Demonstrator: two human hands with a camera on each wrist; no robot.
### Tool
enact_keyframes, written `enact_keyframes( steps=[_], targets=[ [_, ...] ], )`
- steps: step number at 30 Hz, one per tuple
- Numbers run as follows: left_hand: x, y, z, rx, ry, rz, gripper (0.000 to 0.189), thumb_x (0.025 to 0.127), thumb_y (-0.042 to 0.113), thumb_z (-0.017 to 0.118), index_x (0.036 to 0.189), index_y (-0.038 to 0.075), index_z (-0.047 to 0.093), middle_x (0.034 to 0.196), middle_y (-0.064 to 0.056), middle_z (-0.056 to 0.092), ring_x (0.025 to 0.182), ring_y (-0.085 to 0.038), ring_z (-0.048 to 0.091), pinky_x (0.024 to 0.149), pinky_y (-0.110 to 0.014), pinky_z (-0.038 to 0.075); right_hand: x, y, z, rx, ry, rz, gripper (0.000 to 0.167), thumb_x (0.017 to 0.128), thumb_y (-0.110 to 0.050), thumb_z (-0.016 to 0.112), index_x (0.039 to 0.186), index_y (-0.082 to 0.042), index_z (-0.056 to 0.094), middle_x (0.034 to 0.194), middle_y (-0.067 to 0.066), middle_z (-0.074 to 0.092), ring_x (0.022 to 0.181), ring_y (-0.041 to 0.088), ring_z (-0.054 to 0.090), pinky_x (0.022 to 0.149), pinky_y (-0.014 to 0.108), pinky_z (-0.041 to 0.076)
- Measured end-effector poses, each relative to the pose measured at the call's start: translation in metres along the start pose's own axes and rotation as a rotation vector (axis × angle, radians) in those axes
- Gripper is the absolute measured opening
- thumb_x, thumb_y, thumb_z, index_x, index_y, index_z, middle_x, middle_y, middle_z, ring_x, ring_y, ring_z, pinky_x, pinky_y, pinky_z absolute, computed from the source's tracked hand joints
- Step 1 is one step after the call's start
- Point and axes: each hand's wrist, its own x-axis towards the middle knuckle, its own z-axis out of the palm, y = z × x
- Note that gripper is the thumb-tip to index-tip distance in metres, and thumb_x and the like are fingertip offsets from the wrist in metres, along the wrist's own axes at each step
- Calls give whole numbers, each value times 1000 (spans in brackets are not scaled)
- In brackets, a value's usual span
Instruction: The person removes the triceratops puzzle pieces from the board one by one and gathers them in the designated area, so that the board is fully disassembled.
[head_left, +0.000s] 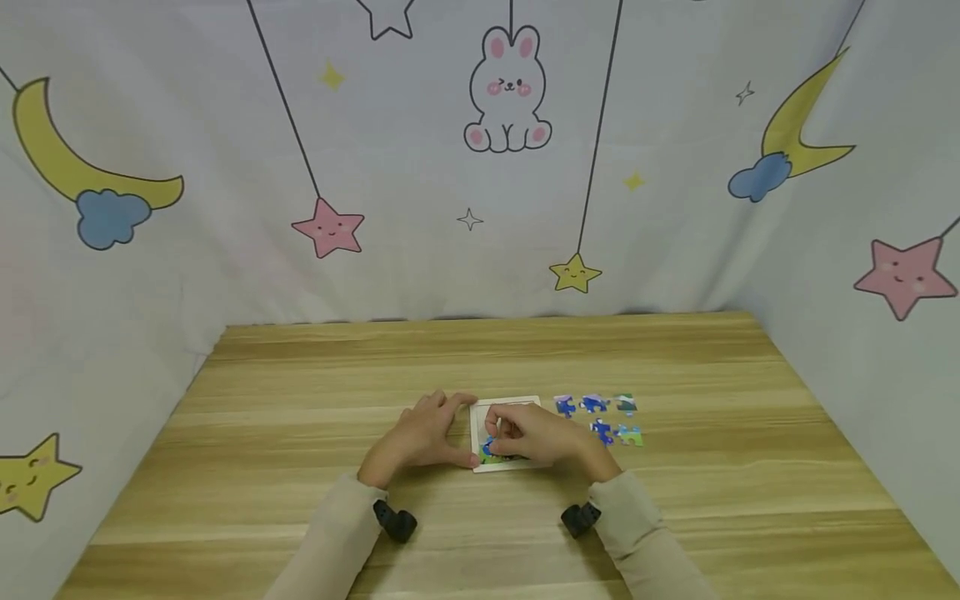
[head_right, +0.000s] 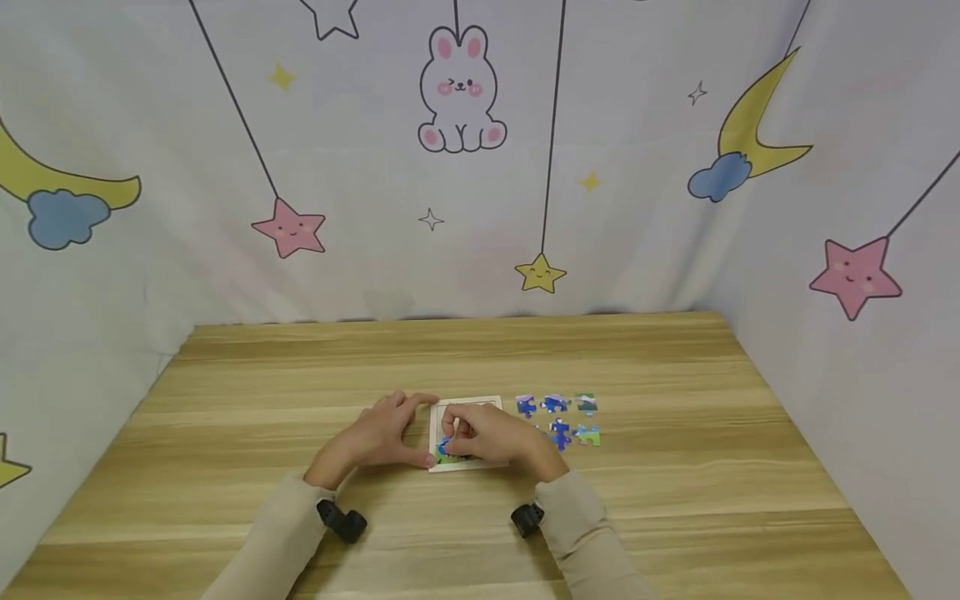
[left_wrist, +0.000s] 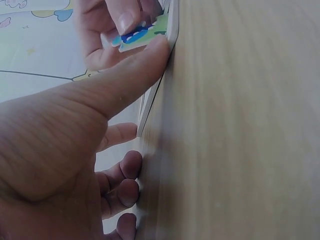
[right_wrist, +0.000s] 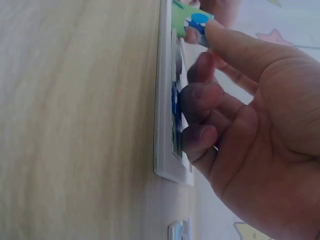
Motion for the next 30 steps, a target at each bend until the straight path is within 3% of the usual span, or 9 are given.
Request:
enact_keyframes(
  steps=[7,12,17,23,30],
  targets=[
    [0,2,0,-1,-2,-7,91,74,59,82,149,24,43,97,0,45,87,-17,43,75,-40,35,-5,3,-10,57,-72,-9,11,104,-17,56,96,-11,52,80,-5,48,70,7,45,65,23,36],
    [1,2,-1,-5,-2,-11,92,73,59,83,149,24,43,99,0,46,88,-18,44,77,-42,37,-11,1,-19,211,-131,56,8,107,-16,49,103,-9,48,90,4,65,81,17,63,69,30,46],
    [1,1,-2,-15,11,-24,92,73,58,84,149,25,44,100,0,46,88,-19,44,79,-43,38,-18,2,-31,285,-103,81,10,106,-15,50,101,-7,48,92,8,67,87,25,66,78,35,50],
    [0,1,1,-28,3,-22,93,72,57,84,149,24,44,98,-1,46,87,-19,44,76,-41,37,-39,13,-44,208,-43,78,12,104,-15,55,97,-7,51,80,4,56,70,20,52,60,26,40],
    [-2,2,0,-34,7,-11,92,72,56,85,148,23,45,98,-1,46,88,-19,43,78,-42,36,-74,22,-51,121,-30,48,9,97,-13,66,92,-8,61,78,-3,58,69,9,52,64,24,44]
  ],
)
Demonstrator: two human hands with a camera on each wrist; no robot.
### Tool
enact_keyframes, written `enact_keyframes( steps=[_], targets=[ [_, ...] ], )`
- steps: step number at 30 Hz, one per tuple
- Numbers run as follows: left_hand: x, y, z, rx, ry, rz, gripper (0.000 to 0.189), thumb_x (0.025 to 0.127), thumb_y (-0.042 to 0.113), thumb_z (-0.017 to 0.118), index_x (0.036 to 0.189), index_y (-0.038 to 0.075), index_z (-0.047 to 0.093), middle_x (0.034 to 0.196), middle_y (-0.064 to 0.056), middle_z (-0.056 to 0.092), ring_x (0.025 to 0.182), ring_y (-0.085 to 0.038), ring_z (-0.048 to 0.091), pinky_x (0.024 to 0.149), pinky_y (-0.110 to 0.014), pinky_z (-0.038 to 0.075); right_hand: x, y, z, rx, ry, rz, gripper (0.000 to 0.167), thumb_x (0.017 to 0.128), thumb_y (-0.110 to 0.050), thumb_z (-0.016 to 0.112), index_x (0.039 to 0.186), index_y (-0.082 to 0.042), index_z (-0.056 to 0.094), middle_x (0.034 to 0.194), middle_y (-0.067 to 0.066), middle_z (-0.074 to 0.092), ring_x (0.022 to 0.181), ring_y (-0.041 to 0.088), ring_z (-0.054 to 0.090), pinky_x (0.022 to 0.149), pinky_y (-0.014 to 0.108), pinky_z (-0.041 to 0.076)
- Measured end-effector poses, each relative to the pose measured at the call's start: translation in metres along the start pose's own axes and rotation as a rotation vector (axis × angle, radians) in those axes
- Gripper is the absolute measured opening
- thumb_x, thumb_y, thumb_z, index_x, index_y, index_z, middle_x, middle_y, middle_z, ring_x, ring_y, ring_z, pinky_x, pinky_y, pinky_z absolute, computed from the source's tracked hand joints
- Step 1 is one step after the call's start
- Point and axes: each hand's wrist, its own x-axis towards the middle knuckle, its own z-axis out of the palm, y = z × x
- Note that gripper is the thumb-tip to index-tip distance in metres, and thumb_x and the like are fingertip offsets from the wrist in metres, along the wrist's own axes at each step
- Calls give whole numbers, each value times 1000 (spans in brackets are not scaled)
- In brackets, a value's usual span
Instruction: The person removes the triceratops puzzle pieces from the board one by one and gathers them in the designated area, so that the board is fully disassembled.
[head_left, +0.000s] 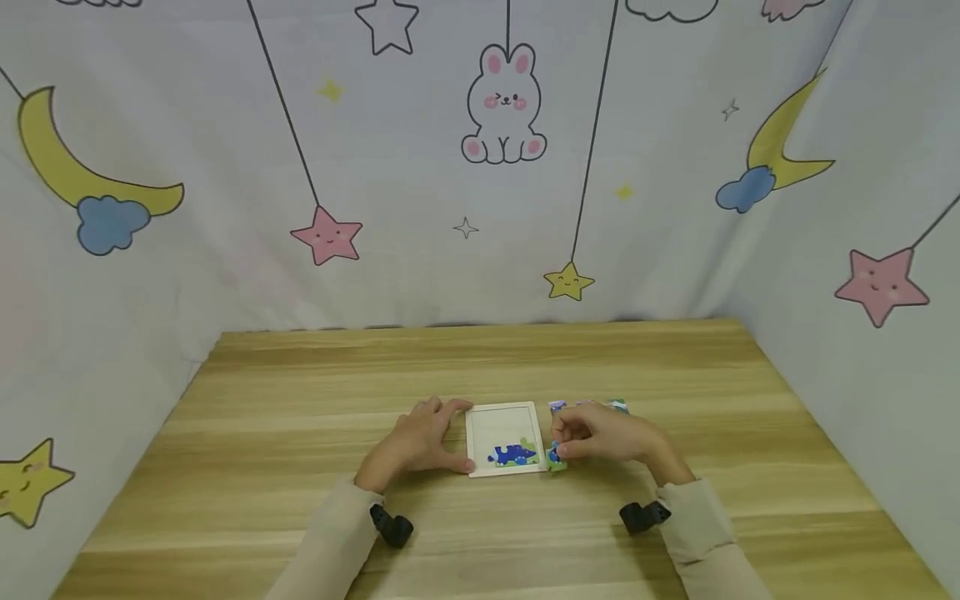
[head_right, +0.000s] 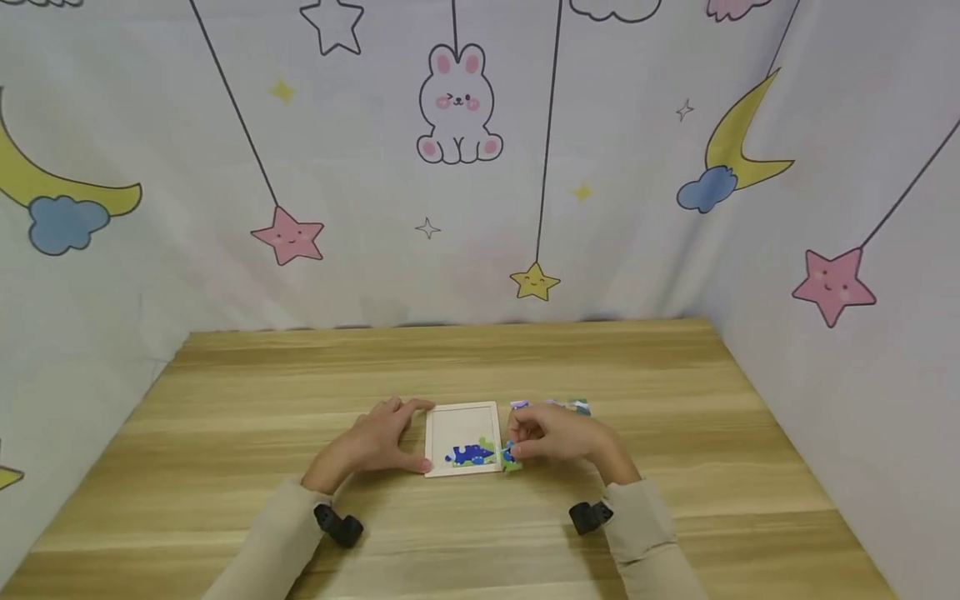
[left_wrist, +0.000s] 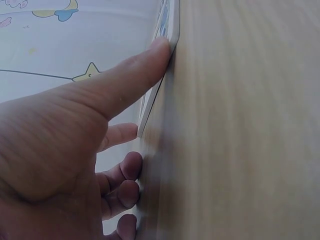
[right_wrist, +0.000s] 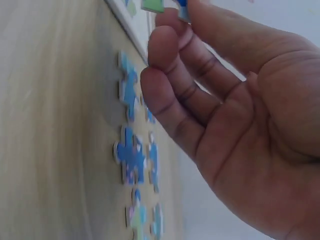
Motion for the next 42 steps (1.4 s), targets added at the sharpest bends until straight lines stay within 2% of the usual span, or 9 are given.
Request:
enact_keyframes(
  steps=[5,9,13,19,25,29,33,37,42],
  targets=[
    [0,0,2,-1,-8,19,91,73,56,85,148,23,45,97,-1,45,88,-19,42,75,-41,34,-13,6,2,10,-40,62,5,95,-6,68,92,-6,63,73,-1,63,63,11,55,60,24,47],
    [-1,-1,2,-4,-6,14,90,73,55,85,148,23,45,96,-1,44,88,-19,42,75,-41,34,-15,5,1,-8,-28,98,8,93,-3,70,90,-7,64,70,2,65,59,12,55,56,23,46],
    [-2,-1,0,1,6,18,90,73,54,85,148,23,45,96,-1,44,87,-20,43,74,-41,34,-15,3,-1,-26,-11,135,9,91,-4,71,86,-7,64,68,2,64,58,13,55,55,24,45],
    [-1,-2,1,-6,9,20,90,73,55,85,148,23,45,97,-1,45,87,-19,43,75,-41,35,-14,1,-2,-112,-2,159,12,91,-9,73,84,-9,64,69,-5,56,61,7,49,58,22,40],
    [0,-2,1,-8,2,13,90,73,55,84,148,22,45,98,-1,45,89,-19,43,77,-41,35,-14,-1,0,-135,9,199,14,93,-12,71,82,-11,62,64,-6,54,56,6,46,53,22,37],
    [-1,-2,-1,-17,1,6,90,73,55,85,147,22,45,99,-1,46,90,-19,43,78,-41,34,-6,-4,3,-149,27,185,12,96,-14,67,85,-12,62,65,-7,53,55,6,45,53,22,36],
    [-1,-3,-2,-20,2,2,89,73,54,85,147,23,45,100,-1,47,91,-19,43,79,-42,34,10,-9,10,-181,40,114,9,97,-16,67,89,-14,63,68,-8,54,57,5,46,55,23,38],
    [0,-2,-2,-12,0,15,89,74,54,84,147,23,45,100,-1,46,91,-19,43,78,-42,34,27,-16,17,-170,35,70,3,97,-14,67,96,-12,64,66,-3,58,53,4,48,54,24,41],
    [-1,-2,-4,-7,-2,18,89,74,54,85,147,23,46,98,0,46,89,-17,43,76,-40,33,43,-21,26,-149,0,54,14,95,-13,69,106,-7,64,63,-1,57,49,5,46,52,24,41]
  ],
)
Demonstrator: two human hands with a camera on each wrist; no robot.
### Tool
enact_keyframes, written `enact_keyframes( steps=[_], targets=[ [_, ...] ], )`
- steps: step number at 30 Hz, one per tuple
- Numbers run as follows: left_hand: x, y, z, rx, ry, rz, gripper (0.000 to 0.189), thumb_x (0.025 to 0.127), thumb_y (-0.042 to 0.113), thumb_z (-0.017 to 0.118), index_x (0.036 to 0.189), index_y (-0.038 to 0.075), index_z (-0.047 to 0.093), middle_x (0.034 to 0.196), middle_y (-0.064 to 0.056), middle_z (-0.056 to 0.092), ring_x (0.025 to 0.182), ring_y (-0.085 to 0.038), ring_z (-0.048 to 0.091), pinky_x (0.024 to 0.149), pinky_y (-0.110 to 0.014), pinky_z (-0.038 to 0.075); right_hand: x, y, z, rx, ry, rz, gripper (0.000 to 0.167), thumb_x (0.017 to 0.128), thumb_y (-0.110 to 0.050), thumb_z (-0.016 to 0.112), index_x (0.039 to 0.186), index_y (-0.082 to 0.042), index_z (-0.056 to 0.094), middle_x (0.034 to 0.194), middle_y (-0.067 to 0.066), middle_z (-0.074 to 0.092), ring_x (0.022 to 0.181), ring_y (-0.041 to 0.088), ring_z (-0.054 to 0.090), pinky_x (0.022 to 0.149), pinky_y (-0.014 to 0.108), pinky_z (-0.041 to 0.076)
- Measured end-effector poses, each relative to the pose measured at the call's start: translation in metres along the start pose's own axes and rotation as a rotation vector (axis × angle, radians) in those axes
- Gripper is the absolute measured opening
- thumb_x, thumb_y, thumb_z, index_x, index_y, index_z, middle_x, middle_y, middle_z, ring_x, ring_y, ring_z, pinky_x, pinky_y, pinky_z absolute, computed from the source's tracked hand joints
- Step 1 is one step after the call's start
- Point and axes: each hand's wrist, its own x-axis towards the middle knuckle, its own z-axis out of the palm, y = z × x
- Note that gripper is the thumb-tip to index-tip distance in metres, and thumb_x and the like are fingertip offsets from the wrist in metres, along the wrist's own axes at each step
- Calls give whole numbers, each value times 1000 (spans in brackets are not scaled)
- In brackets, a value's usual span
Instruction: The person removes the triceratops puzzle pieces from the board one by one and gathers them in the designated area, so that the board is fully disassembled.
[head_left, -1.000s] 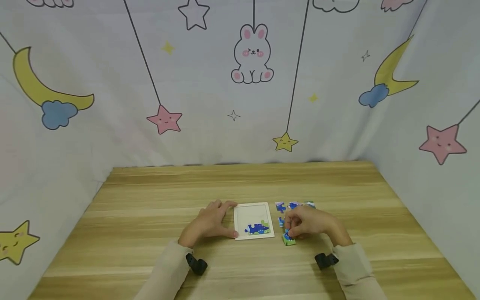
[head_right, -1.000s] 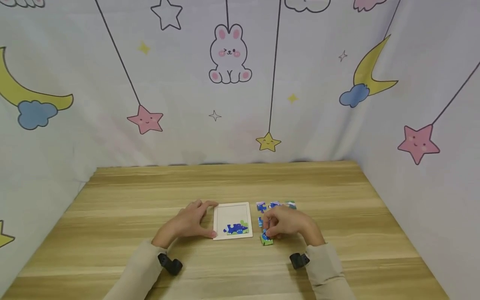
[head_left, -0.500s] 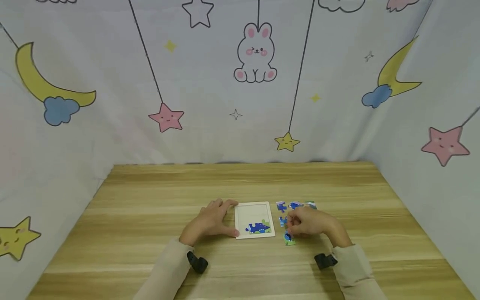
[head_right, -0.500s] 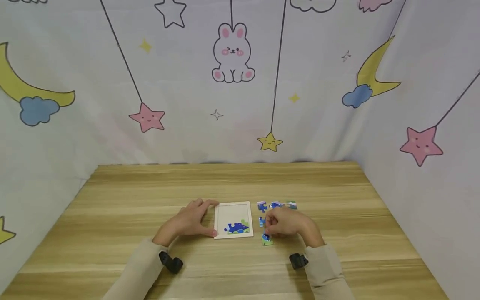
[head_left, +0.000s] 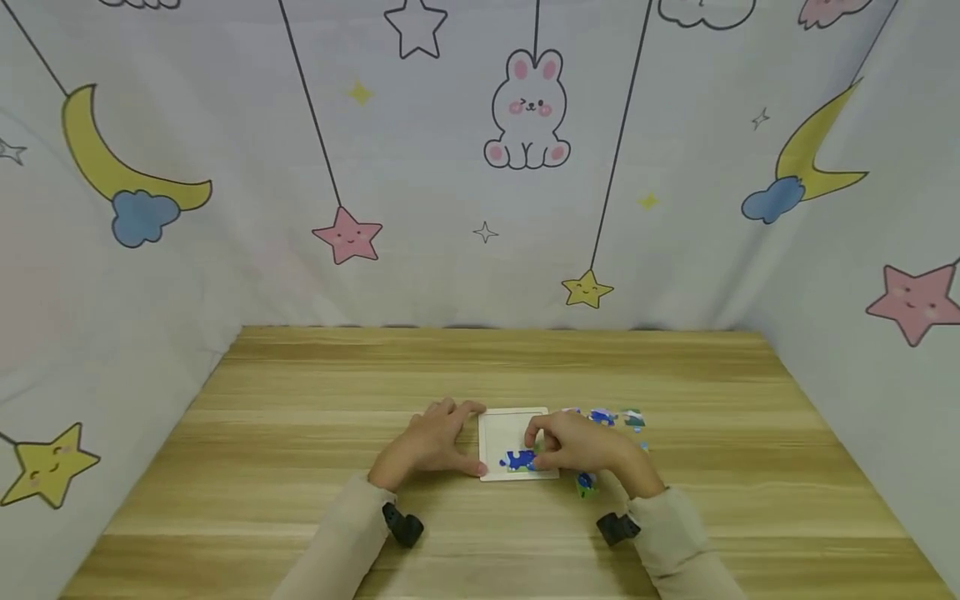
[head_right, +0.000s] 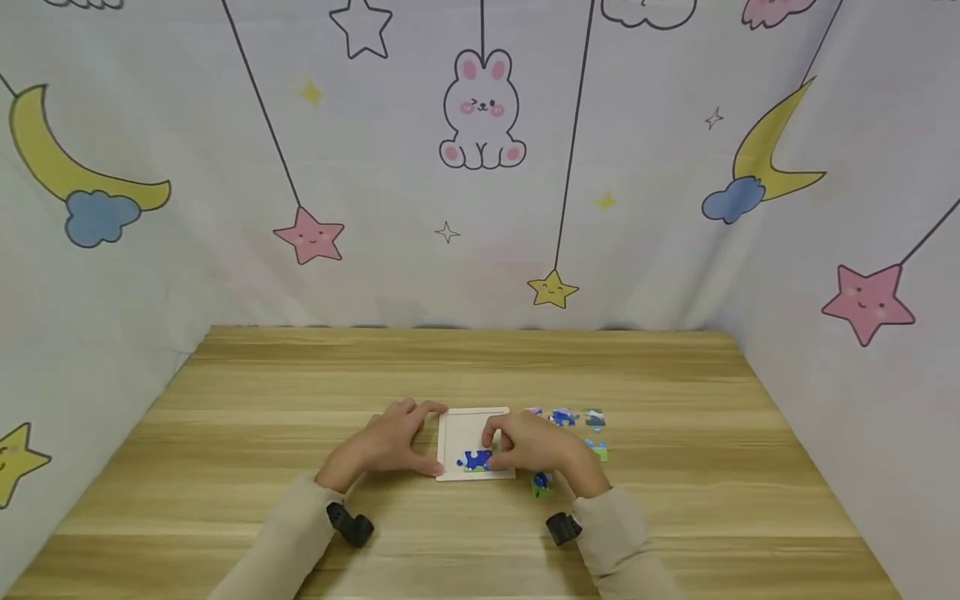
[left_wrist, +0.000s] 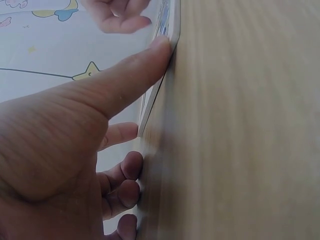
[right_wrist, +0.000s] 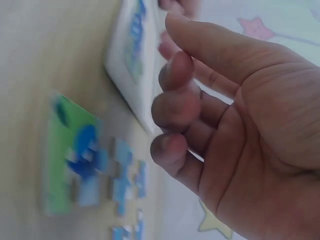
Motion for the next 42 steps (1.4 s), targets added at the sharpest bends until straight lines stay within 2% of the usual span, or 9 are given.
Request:
enact_keyframes(
  steps=[4,8,13,22,28,32,36,40,42],
  targets=[
    [0,0,-1,4,13,-2,89,74,53,85,147,23,45,96,0,46,87,-17,43,75,-40,33,6,2,8,-19,14,11,20,93,-14,73,109,-8,63,63,-6,51,50,4,43,52,23,37],
    [0,1,-1,1,8,0,89,74,54,85,147,24,45,96,1,45,87,-17,43,75,-39,32,11,3,14,-52,38,6,23,90,-15,76,106,-9,61,62,-8,46,51,3,38,52,21,33],
    [1,1,0,-3,-2,6,89,74,54,84,147,24,44,96,1,45,86,-17,42,74,-38,31,12,1,20,-85,68,-10,25,88,-14,79,101,-9,58,63,-9,46,53,2,39,53,20,34],
    [2,2,0,7,-4,6,89,75,53,85,148,24,44,94,1,44,85,-17,41,74,-38,30,11,1,21,-64,80,-24,25,89,-12,77,100,-8,56,65,-8,45,55,3,38,56,21,34],
    [1,2,0,-2,-7,3,89,75,52,85,147,22,44,96,0,45,87,-18,42,76,-40,32,12,7,21,-18,78,-19,19,91,-13,74,93,-9,56,67,-8,45,57,3,39,57,21,35],
    [0,2,0,-5,-8,-3,89,75,52,85,148,23,44,96,1,45,88,-18,42,77,-41,33,9,10,17,10,48,-42,13,96,-15,69,91,-10,58,69,-8,44,58,4,39,57,22,34],
    [1,2,1,-4,-6,-7,89,74,54,85,147,24,44,96,1,45,87,-18,43,76,-41,34,3,11,7,0,28,-36,18,99,-18,64,86,-12,54,69,-7,44,57,5,40,56,23,34],
    [0,1,2,-5,1,4,90,74,54,85,147,23,44,97,1,45,87,-17,43,75,-40,34,-6,13,-4,-24,52,-31,26,99,-17,65,80,-12,48,68,-6,43,58,6,42,56,23,35],
    [-1,0,1,-7,5,1,90,73,53,85,147,22,45,96,0,45,87,-18,43,75,-40,34,-10,13,-10,-20,64,-34,24,98,-16,66,81,-12,49,69,-5,46,60,7,45,57,24,37]
  ],
)
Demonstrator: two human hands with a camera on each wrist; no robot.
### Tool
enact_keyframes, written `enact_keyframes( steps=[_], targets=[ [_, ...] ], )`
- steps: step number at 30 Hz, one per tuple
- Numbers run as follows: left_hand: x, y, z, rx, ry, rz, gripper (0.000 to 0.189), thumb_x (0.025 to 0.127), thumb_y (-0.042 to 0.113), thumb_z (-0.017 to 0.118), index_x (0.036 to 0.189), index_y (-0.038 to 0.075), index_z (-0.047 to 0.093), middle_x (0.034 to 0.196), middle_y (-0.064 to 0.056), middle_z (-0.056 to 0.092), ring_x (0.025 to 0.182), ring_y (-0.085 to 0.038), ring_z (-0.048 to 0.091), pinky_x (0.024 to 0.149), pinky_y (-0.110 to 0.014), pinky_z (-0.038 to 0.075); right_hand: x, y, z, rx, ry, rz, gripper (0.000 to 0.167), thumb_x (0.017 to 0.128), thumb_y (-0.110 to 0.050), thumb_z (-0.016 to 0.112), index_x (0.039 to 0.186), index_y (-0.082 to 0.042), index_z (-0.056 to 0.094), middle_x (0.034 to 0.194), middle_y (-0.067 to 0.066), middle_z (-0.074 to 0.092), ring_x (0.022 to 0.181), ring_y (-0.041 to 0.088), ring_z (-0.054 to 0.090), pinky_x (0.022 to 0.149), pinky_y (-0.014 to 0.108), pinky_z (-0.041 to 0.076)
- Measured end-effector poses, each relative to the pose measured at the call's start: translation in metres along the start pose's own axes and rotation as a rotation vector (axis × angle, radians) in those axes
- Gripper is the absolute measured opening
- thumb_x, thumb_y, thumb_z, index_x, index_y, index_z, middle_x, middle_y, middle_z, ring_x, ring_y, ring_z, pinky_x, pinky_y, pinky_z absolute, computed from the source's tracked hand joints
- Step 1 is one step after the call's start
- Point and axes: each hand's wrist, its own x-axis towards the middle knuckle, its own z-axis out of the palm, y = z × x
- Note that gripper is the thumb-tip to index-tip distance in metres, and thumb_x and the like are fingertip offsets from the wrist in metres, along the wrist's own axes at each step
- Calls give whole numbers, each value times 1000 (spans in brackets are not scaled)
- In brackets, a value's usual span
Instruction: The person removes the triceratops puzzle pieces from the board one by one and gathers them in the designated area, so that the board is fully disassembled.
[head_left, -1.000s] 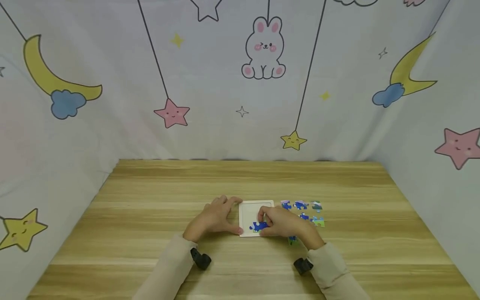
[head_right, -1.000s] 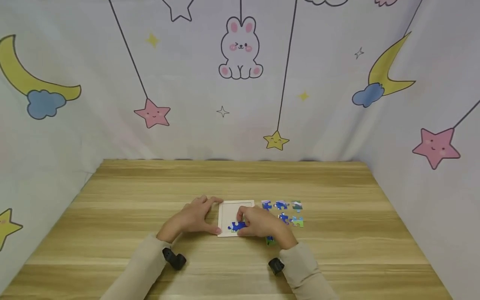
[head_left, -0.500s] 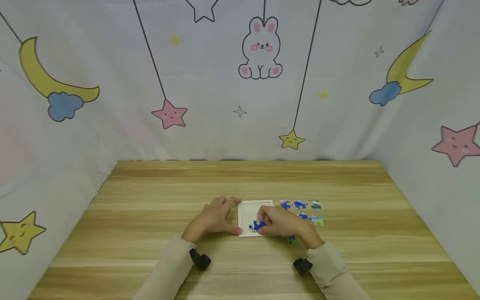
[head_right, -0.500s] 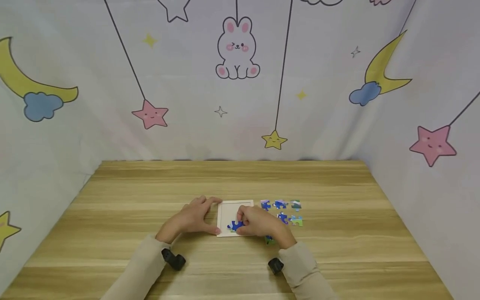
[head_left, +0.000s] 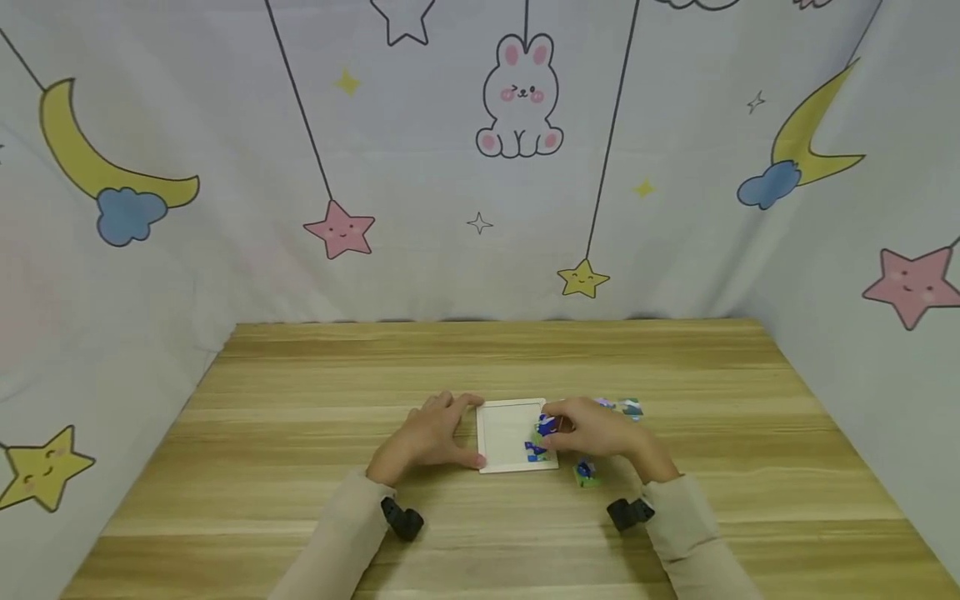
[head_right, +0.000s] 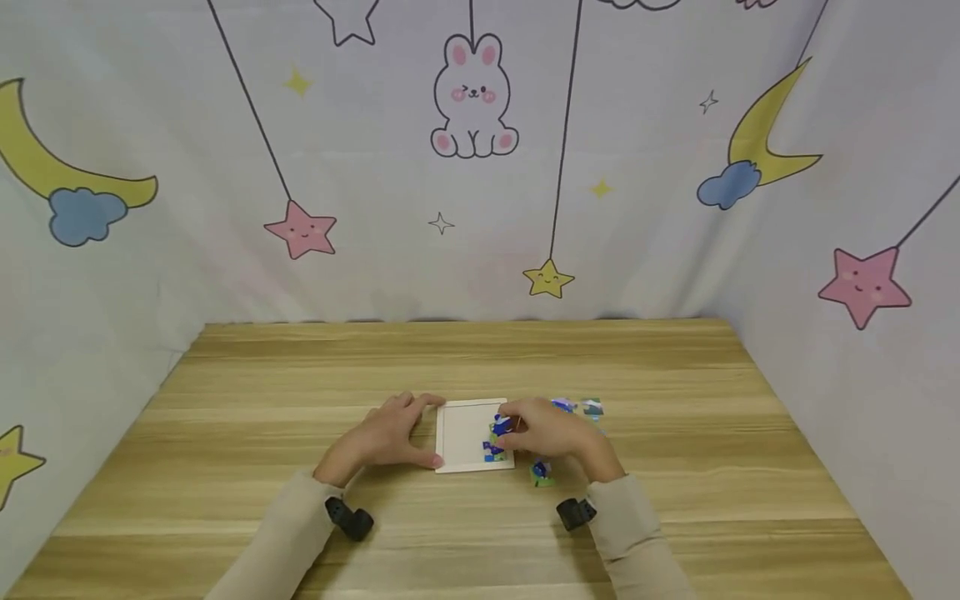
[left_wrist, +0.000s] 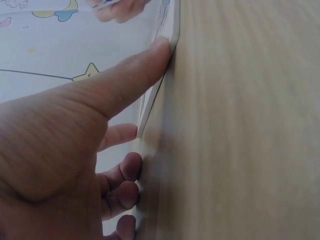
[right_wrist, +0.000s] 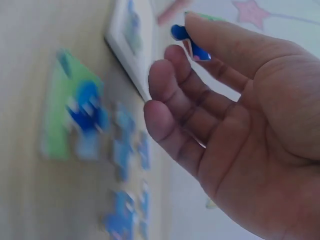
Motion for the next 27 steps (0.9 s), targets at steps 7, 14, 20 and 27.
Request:
enact_keyframes(
  steps=[7,14,20,27],
  targets=[
    [-4,-1,-1,9,10,-20,89,72,52,87,146,22,46,94,0,44,85,-18,42,74,-40,34,-18,4,-21,139,-23,58,16,99,-10,64,88,-7,53,79,9,69,67,21,63,57,27,45],
    [-2,-2,1,1,5,-27,91,72,54,86,146,22,45,96,1,45,86,-18,42,76,-41,35,-33,10,-35,149,-2,70,10,98,-10,64,93,-6,57,76,6,64,67,24,59,59,30,48],
    [1,0,1,-1,4,-24,91,72,55,86,147,23,45,97,0,45,88,-18,43,79,-44,36,-43,16,-44,147,3,37,11,97,-8,65,90,-4,58,74,15,62,65,32,57,58,30,47],
    [5,2,5,0,3,-20,92,72,55,86,147,23,44,98,0,46,89,-18,43,80,-46,37,-53,23,-52,144,-9,40,6,98,-5,62,93,-3,59,75,17,62,67,29,56,60,25,43]
  ],
)
